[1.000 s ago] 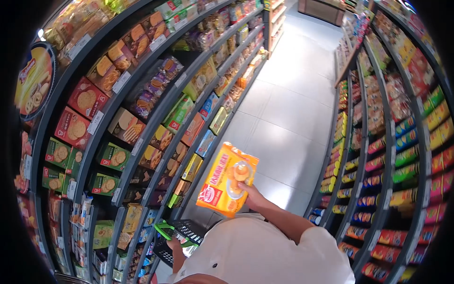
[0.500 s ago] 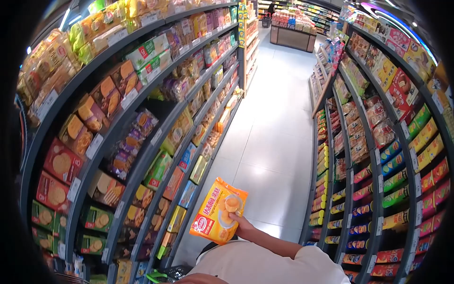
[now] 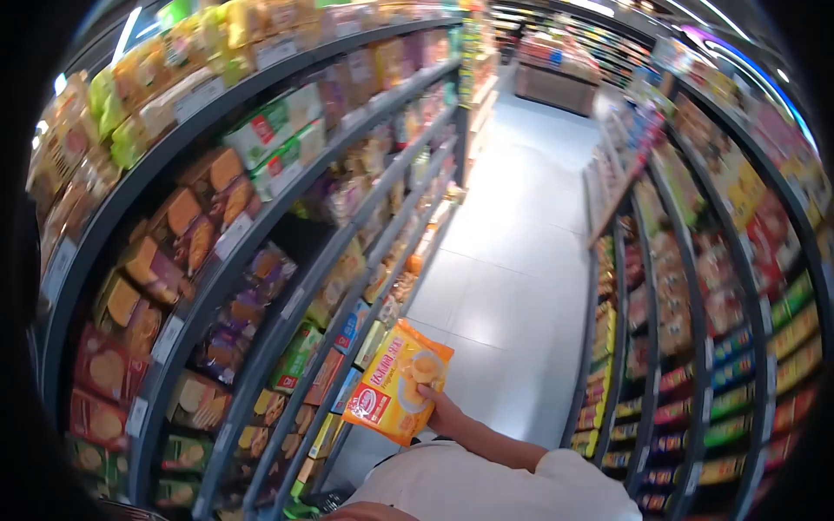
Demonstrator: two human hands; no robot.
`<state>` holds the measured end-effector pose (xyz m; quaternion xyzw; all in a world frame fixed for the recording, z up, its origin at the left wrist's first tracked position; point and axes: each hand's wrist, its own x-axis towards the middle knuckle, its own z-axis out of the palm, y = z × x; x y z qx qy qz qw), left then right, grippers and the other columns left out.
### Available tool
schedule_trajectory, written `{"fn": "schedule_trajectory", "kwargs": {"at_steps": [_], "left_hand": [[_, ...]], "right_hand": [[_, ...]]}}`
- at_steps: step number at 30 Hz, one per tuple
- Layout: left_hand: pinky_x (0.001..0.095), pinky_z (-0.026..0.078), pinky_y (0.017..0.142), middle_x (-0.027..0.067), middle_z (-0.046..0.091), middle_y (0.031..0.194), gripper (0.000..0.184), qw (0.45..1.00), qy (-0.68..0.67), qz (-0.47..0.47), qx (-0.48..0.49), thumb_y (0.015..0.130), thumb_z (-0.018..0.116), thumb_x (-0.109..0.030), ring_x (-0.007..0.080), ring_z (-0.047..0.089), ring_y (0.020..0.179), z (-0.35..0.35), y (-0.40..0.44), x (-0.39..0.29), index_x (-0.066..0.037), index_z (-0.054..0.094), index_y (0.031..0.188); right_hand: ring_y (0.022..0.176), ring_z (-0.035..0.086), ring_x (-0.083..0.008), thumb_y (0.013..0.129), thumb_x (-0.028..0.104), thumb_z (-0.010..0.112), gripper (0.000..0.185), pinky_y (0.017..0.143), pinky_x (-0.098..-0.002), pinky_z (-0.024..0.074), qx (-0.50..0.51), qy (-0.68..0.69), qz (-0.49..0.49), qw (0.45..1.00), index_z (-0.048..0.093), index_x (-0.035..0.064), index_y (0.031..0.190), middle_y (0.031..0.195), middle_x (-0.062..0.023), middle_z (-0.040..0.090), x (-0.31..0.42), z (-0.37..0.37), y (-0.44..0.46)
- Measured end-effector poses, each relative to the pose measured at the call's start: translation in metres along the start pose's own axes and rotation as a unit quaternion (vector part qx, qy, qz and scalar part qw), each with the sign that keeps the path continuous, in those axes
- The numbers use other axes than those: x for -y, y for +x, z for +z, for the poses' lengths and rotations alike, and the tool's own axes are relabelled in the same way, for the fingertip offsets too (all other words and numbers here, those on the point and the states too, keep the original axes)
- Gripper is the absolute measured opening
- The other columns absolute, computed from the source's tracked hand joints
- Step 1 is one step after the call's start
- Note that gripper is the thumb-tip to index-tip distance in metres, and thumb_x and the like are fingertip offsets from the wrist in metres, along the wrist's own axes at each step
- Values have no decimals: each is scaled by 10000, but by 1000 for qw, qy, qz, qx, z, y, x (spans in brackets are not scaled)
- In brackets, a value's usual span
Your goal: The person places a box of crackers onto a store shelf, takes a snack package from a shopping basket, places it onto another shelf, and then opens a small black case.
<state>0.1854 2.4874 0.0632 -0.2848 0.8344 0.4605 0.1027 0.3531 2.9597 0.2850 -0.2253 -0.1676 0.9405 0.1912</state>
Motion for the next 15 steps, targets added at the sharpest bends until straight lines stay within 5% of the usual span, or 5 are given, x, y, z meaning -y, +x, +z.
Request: {"fn": "schedule_trajectory", "kwargs": {"at_steps": [2,4,5,8,15], "left_hand": [[388,478,504,130,630,760,240,999,32,8,-9,797,648,-134,244,630,629,1,-8,23,31,624,970],[390,468,503,128,632,739,237,995,96,34,-4,796,651,-147,243,629,621,15,3,66,27,630,955],[391,512,605,158,667,838,256,993,115,-26,10,830,618,-133,262,648,731,18,-51,4,-2,624,1050],[499,507,686,245,669,867,357,986,139,-22,-92,748,658,-275,416,657,820,69,-64,-2,46,629,901],[494,496,829,248,676,953,399,980,178,26,-90,777,657,-308,418,643,949,148,-133,-59,3,633,1027]], "right_hand": [[1266,482,-238,882,373,656,621,1084,-426,371,22,-16,46,999,394,120,1384,1357,-61,514,7,-11,10],[1283,462,-264,900,384,620,627,1089,-450,363,-11,-49,-19,999,363,123,1409,1391,-72,479,25,-26,17],[1290,454,-273,919,397,580,618,1091,-459,358,33,-52,-9,998,348,123,1422,1404,-77,465,39,-29,22],[1291,448,-256,955,376,517,576,1089,-450,362,62,-58,-12,996,320,134,1439,1400,-77,450,81,-53,37],[1315,416,-261,1002,394,398,515,1094,-465,340,55,-31,31,998,316,142,1444,1426,-63,425,182,-76,45]]}}
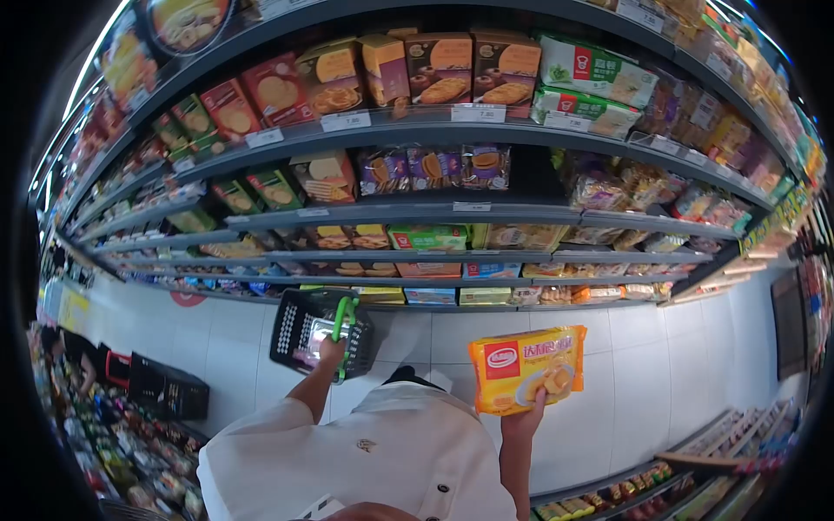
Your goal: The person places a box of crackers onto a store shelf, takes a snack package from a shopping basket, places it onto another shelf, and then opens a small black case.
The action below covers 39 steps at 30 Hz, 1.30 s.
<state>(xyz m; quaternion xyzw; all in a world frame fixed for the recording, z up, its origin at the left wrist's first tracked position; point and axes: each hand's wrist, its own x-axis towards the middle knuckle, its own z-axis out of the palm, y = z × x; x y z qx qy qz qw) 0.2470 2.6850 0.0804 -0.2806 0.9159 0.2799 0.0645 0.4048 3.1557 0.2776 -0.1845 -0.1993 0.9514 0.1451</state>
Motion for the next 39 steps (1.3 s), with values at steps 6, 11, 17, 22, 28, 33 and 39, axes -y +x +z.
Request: {"fn": "schedule_trajectory", "kwargs": {"at_steps": [6,11,17,22,28,33,39], "left_hand": [[505,506,804,248,673,935,355,1000,21,20,-1,820,623,-299,417,650,921,40,-56,-44,6,636,1002],[512,505,797,252,671,930,344,997,16,66,23,849,600,-306,416,651,912,65,-90,-77,5,631,994],[510,508,816,253,672,958,361,999,9,37,27,878,556,-341,425,651,919,93,-114,-111,-21,635,1024],[507,509,817,237,677,948,365,1000,1,7,20,877,561,-353,418,653,917,101,-120,-145,-36,630,1042],[514,504,800,241,671,936,393,999,-36,-37,-9,846,608,-366,434,646,897,114,-123,-177,-18,628,1026],[507,514,770,244,671,905,359,997,-42,-64,-19,840,627,-335,431,651,882,136,-110,-188,-7,632,985],[488,519,709,240,667,811,332,995,-69,-45,-64,835,643,-279,414,665,805,161,-99,-196,24,604,964]], "right_hand": [[1306,419,-255,998,409,415,521,1095,-452,336,6,-7,43,999,321,149,1440,1425,-54,425,44,-16,-10],[1301,422,-245,994,429,422,530,1091,-443,338,-7,-12,62,998,325,152,1435,1414,-54,431,71,-35,-15],[1288,436,-227,990,466,414,548,1078,-432,355,-19,-45,61,997,306,165,1434,1395,-49,440,90,-38,-5],[1277,449,-220,980,483,431,566,1070,-423,370,-39,-50,77,995,298,171,1433,1382,-50,450,100,-37,22],[1275,455,-227,956,497,479,604,1068,-432,371,-61,-60,82,993,302,172,1432,1379,-51,455,125,-47,72],[1281,445,-237,948,491,496,612,1067,-452,364,-77,-80,50,993,311,165,1432,1390,-47,451,151,-20,124],[1288,440,-244,967,465,467,578,1073,-459,359,-62,-71,72,993,324,150,1431,1389,-57,456,163,-6,191]]}}
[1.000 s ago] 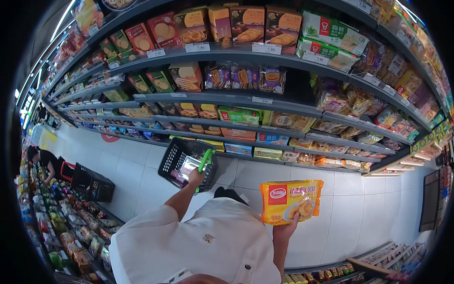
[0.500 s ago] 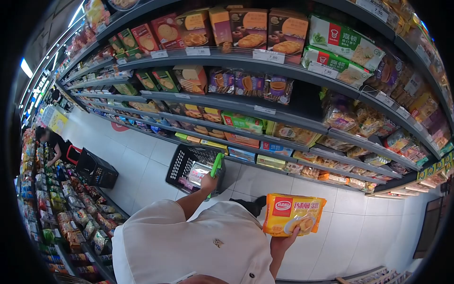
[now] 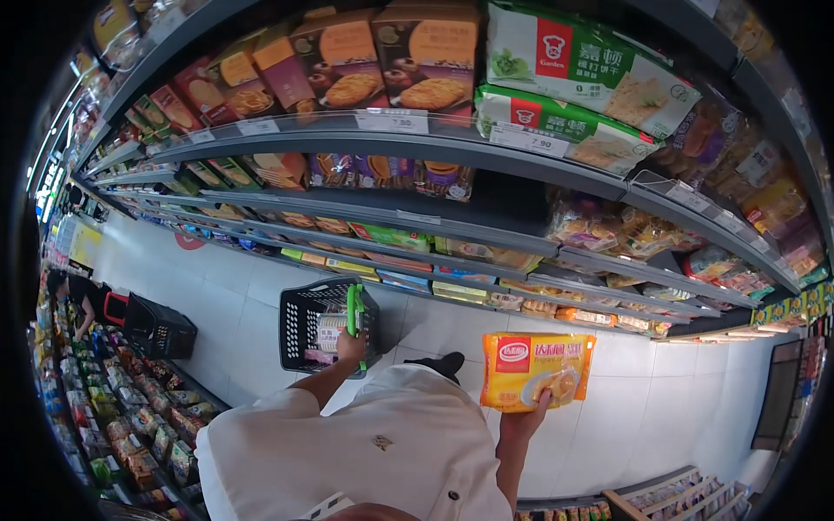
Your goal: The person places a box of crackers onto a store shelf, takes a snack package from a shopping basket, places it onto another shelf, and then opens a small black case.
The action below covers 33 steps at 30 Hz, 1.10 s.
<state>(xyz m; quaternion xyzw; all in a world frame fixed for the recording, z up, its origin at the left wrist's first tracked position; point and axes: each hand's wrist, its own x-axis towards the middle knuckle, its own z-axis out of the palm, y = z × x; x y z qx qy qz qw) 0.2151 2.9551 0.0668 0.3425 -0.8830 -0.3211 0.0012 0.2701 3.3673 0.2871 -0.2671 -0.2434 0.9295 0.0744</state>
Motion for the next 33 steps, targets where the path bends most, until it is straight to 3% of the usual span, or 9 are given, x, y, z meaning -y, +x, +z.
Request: {"fn": "schedule_trajectory", "kwargs": {"at_steps": [4,8,18,21,24,28,29,32,33], "left_hand": [[486,511,700,238,662,799,338,1000,1,-1,18,833,648,-276,419,662,795,-3,-9,-27,35,598,957],[467,500,680,229,656,783,332,996,-82,12,18,823,665,-276,415,656,766,1,-17,-52,34,595,916],[479,488,693,237,642,802,330,998,-60,30,-2,829,658,-285,438,634,808,51,-39,-61,30,586,900],[497,486,701,258,642,785,324,999,3,22,-31,815,656,-266,455,631,791,57,-53,-76,40,599,904],[488,488,689,259,642,771,321,999,-34,-11,2,802,657,-254,454,633,769,63,-68,-92,42,600,914],[457,488,663,209,663,773,363,996,-68,-54,36,783,693,-279,379,660,729,88,-61,-75,31,599,945],[433,487,630,186,660,757,372,999,-44,-13,0,784,710,-296,321,662,685,90,-66,-79,25,601,936],[425,485,627,183,651,744,378,999,-23,16,27,793,714,-308,340,644,663,83,-77,-104,22,597,935],[400,491,693,198,650,817,411,998,-23,14,48,810,705,-324,342,637,731,60,-103,-149,35,604,982]], "right_hand": [[1296,436,-252,987,428,438,542,1083,-463,352,-7,-10,-7,1000,323,143,1432,1394,-64,452,6,0,29],[1297,441,-247,1005,412,391,525,1087,-446,350,15,-38,32,999,315,129,1441,1406,-69,449,18,0,47],[1307,429,-245,1016,363,379,498,1100,-443,334,60,-12,76,995,303,127,1447,1406,-68,442,73,-3,72],[1306,431,-234,1021,353,371,490,1102,-429,331,50,-24,78,995,308,111,1442,1405,-68,443,101,-14,76],[1310,435,-218,1020,370,386,496,1098,-410,340,63,-30,69,995,320,105,1433,1405,-64,456,126,-42,90],[1260,476,-202,983,260,510,463,1063,-386,377,50,-17,35,998,379,87,1392,1336,-61,504,162,-64,109],[1246,488,-198,969,242,544,467,1055,-379,386,42,-9,38,998,393,81,1381,1323,-57,515,170,-66,114],[1277,466,-222,961,282,551,516,1079,-397,361,54,-19,53,997,364,109,1409,1368,-61,488,190,-76,119],[1277,466,-222,961,282,551,516,1079,-397,361,55,-18,57,997,364,109,1409,1368,-61,488,196,-80,121]]}}
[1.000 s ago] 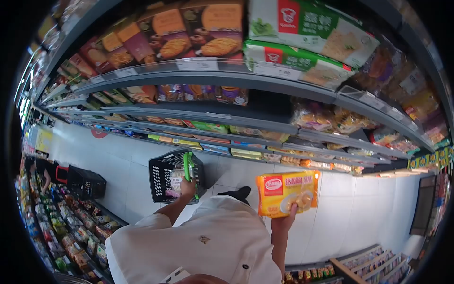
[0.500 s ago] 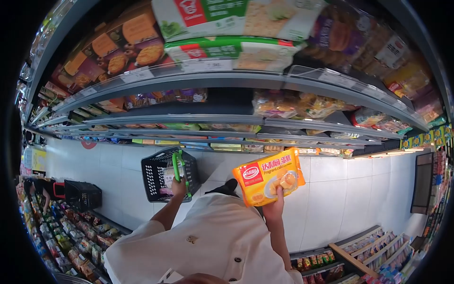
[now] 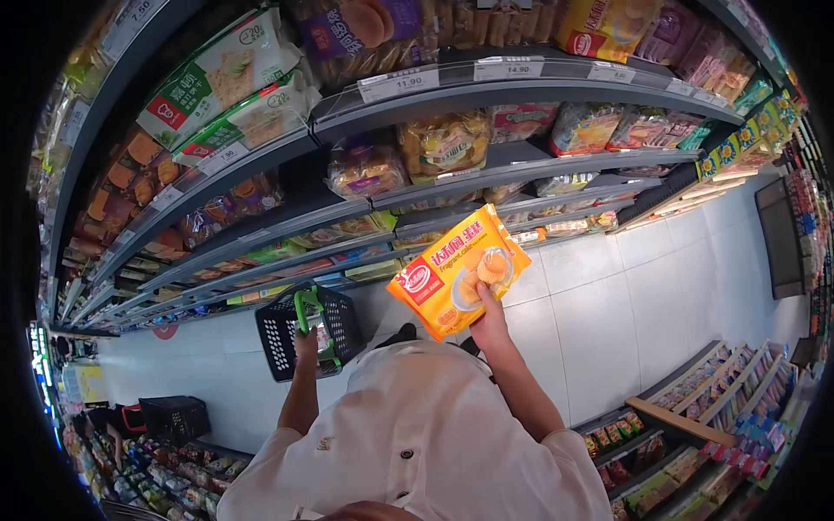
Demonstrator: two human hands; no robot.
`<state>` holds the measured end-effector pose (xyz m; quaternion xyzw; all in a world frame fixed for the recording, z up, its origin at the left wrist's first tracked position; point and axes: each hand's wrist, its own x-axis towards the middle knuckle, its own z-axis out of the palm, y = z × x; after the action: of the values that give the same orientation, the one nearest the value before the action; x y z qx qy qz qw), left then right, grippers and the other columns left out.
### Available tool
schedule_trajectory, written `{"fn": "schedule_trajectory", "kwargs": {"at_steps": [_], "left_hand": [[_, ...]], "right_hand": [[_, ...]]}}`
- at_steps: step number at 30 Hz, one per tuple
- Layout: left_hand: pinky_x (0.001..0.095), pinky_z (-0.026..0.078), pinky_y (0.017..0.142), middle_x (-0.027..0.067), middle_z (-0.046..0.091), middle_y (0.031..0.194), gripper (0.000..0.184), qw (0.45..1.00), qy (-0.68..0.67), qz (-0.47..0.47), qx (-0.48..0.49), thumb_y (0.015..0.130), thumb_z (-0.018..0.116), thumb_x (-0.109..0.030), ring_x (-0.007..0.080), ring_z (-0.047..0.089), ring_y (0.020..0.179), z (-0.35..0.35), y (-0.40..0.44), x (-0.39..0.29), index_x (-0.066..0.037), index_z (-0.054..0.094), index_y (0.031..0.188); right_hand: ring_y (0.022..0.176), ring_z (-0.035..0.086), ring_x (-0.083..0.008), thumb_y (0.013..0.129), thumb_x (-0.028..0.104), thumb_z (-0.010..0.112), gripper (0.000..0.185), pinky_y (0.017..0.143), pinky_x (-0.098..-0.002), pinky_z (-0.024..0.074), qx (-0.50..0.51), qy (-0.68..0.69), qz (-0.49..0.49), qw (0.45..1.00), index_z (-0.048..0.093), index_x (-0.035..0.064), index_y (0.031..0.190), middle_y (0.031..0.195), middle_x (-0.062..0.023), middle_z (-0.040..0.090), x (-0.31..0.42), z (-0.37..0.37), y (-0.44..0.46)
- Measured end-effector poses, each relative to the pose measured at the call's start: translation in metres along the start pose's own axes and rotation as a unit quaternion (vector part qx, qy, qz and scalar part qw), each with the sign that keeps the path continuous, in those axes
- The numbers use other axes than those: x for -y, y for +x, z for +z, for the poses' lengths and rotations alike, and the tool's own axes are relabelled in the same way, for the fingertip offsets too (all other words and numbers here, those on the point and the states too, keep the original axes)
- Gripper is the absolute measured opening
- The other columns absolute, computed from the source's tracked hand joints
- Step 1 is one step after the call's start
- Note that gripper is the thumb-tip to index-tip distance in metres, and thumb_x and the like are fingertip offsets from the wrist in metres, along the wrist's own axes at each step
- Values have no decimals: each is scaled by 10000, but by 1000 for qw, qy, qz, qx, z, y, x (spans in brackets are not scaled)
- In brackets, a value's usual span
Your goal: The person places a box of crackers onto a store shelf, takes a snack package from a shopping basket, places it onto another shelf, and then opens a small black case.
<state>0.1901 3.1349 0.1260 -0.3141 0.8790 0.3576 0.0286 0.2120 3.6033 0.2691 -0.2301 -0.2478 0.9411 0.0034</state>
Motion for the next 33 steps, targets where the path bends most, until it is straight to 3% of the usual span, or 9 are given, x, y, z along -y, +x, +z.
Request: {"fn": "schedule_trajectory", "kwargs": {"at_steps": [5,7,9,11,13,19,23,27,33], "left_hand": [[338,476,816,176,630,1086,497,994,47,83,-54,850,693,-293,223,622,1000,-4,9,-17,55,562,1180],[335,479,852,107,642,1117,480,969,-213,124,2,900,658,-306,208,621,1027,-10,24,-37,36,551,1220],[324,471,900,77,634,1132,463,921,-376,78,73,936,623,-333,188,615,1025,-57,-22,-147,15,554,1234],[326,461,945,104,630,1160,427,876,-428,153,160,963,581,-319,178,614,1049,-101,-53,-233,1,551,1244],[387,468,967,161,615,1222,396,849,-425,242,201,1006,484,-326,263,595,1139,-140,-88,-307,-4,550,1227],[509,382,1047,194,534,1317,749,566,-353,589,456,924,354,-681,389,473,1265,-236,-205,-449,-47,551,1271],[543,333,1079,115,558,1316,655,429,-275,637,578,869,526,-652,394,438,1302,-259,-246,-496,-145,558,1282],[543,336,1076,122,556,1316,670,303,-245,649,653,866,521,-659,396,440,1300,-231,-282,-511,-135,555,1282],[542,340,1071,134,553,1315,693,213,-253,643,691,862,513,-669,398,442,1297,-201,-313,-518,-119,551,1282]], "right_hand": [[1266,479,-223,959,293,558,505,1065,-400,381,20,1,34,999,382,105,1393,1359,-63,500,13,-14,-2],[1244,498,-216,955,273,565,493,1053,-390,395,18,10,37,999,394,88,1379,1333,-65,516,10,-16,-3],[1222,518,-209,951,252,572,481,1042,-381,410,13,17,42,999,407,71,1366,1306,-68,532,4,-20,-2],[1211,531,-213,950,251,573,471,1033,-379,424,36,21,67,997,415,79,1358,1298,-66,542,-3,-23,-2],[1259,490,-228,973,282,533,481,1076,-400,384,42,-6,64,997,385,91,1389,1352,-69,509,-5,-19,-7],[1248,496,-216,923,313,618,533,1082,-403,368,61,-13,50,997,414,112,1373,1332,-51,530,-1,-23,-10],[1188,536,-193,912,305,644,502,1034,-386,408,37,1,22,999,443,100,1323,1263,-30,563,6,-19,-28],[1197,539,-200,933,284,613,473,1039,-383,418,-3,30,-9,999,444,87,1328,1282,-38,559,10,-26,-43],[1288,464,-229,965,296,546,505,1111,-407,342,-31,35,-50,998,380,98,1399,1392,-71,485,9,-48,-53]]}}
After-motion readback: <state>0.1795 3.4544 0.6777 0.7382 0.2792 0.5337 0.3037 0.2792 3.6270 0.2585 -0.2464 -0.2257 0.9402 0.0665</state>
